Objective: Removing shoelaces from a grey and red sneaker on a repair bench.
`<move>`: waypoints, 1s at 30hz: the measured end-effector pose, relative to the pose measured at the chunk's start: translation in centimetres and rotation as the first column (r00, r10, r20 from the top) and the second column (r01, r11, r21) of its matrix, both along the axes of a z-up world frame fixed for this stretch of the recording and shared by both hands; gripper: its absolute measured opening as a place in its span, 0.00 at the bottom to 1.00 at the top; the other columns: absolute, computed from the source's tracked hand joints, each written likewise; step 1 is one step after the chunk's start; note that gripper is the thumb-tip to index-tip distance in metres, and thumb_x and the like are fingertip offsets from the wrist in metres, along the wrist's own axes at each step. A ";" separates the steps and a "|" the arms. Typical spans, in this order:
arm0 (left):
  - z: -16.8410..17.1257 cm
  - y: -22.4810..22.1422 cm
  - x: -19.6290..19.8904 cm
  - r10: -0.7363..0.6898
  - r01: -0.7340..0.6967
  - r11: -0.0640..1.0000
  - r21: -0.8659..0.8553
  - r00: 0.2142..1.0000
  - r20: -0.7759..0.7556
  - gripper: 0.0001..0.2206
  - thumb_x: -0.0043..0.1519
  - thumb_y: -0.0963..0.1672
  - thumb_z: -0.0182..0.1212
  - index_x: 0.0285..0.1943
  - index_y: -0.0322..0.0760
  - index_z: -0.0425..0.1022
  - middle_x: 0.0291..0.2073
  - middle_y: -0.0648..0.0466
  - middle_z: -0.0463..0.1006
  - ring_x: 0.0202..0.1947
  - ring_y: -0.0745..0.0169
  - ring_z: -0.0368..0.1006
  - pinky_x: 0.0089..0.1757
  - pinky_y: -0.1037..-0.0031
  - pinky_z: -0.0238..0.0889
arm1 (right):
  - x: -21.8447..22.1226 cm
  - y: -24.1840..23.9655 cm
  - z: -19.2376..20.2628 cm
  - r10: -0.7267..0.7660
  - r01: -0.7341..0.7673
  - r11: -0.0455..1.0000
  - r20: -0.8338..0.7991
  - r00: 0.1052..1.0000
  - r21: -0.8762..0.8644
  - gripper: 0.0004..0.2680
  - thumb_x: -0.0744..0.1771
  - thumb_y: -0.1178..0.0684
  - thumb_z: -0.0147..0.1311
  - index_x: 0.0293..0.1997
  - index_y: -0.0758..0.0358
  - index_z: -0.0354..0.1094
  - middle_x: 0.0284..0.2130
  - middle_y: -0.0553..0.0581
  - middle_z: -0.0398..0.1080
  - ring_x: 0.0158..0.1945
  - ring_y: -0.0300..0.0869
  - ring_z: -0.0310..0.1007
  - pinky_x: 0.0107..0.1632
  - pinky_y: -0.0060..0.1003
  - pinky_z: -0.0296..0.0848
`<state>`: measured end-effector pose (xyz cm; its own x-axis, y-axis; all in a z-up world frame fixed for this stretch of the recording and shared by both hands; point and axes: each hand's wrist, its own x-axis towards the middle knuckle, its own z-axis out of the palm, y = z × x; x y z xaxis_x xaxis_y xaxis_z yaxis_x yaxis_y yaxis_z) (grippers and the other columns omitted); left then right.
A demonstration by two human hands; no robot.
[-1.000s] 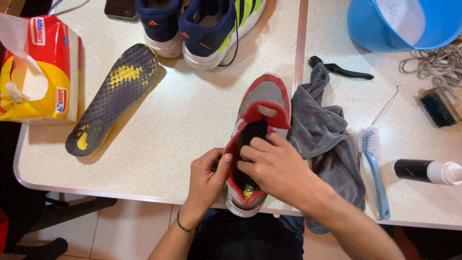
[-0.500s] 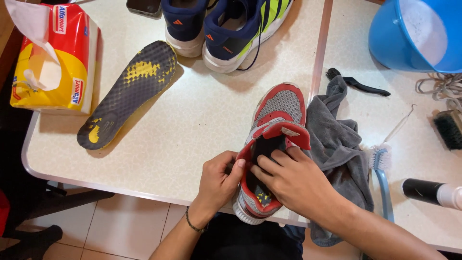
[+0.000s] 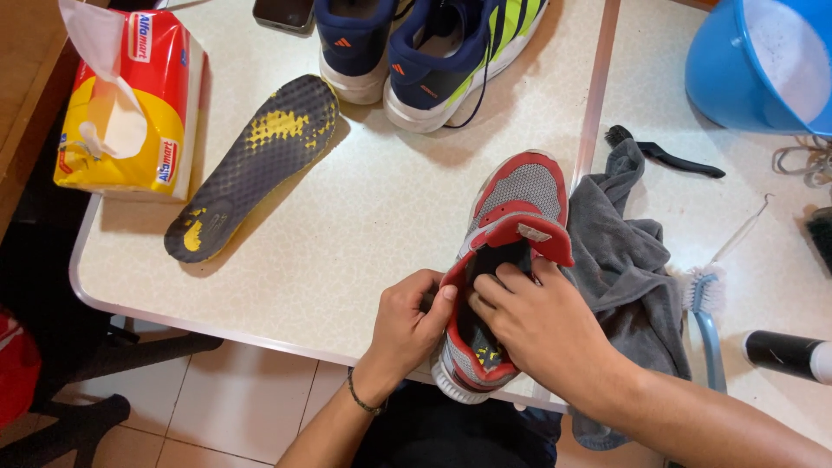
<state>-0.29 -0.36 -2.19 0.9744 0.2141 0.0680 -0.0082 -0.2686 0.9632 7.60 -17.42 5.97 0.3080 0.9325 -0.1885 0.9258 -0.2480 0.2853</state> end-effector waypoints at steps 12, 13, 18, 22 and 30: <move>0.3 -0.3 -0.1 0.037 -0.037 0.999 0.014 0.999 -0.004 0.19 0.68 0.51 0.46 0.34 0.36 0.75 0.21 0.58 0.72 0.22 0.67 0.65 0.27 0.73 0.57 | 1.0 1.4 -0.4 0.059 -0.057 0.989 0.012 0.998 -0.137 0.09 0.64 0.46 0.53 0.47 0.50 0.72 0.37 0.46 0.68 0.47 0.47 0.66 0.44 0.47 0.65; 0.1 -0.3 -0.1 0.037 -0.037 0.999 0.031 0.999 0.015 0.19 0.69 0.51 0.45 0.33 0.36 0.73 0.21 0.57 0.71 0.22 0.66 0.64 0.27 0.72 0.57 | 1.1 1.5 -0.8 0.036 -0.036 0.991 -0.006 0.999 -0.125 0.07 0.64 0.48 0.53 0.44 0.48 0.70 0.36 0.45 0.67 0.46 0.46 0.66 0.44 0.47 0.65; -1.6 -0.4 0.0 0.067 -0.064 0.996 -0.062 0.997 0.043 0.17 0.68 0.50 0.50 0.39 0.36 0.80 0.19 0.40 0.74 0.23 0.43 0.74 0.27 0.65 0.67 | 1.3 1.4 -1.9 -0.023 0.009 0.989 -0.096 0.995 -0.144 0.11 0.62 0.50 0.55 0.48 0.47 0.70 0.41 0.48 0.69 0.51 0.48 0.63 0.51 0.51 0.61; -1.6 -0.4 0.0 0.075 -0.072 0.996 -0.050 0.996 0.054 0.16 0.68 0.50 0.50 0.38 0.36 0.79 0.19 0.41 0.73 0.23 0.44 0.74 0.27 0.65 0.66 | 1.3 1.6 -1.8 -0.022 0.007 0.987 -0.094 0.995 -0.160 0.09 0.64 0.51 0.52 0.48 0.48 0.70 0.41 0.50 0.68 0.50 0.49 0.63 0.51 0.49 0.61; -1.7 -0.5 0.0 0.088 -0.086 0.996 -0.034 0.994 0.067 0.17 0.68 0.50 0.50 0.39 0.36 0.79 0.20 0.41 0.73 0.23 0.43 0.74 0.27 0.65 0.67 | 1.7 1.7 -1.2 0.037 -0.058 0.981 -0.110 0.993 -0.187 0.09 0.65 0.56 0.48 0.47 0.49 0.72 0.41 0.52 0.69 0.51 0.50 0.64 0.51 0.50 0.62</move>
<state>-0.31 -0.86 -3.85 0.9453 0.3011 0.1257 -0.0519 -0.2415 0.9690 9.26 -15.68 4.81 0.2330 0.8897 -0.3926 0.9627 -0.1539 0.2227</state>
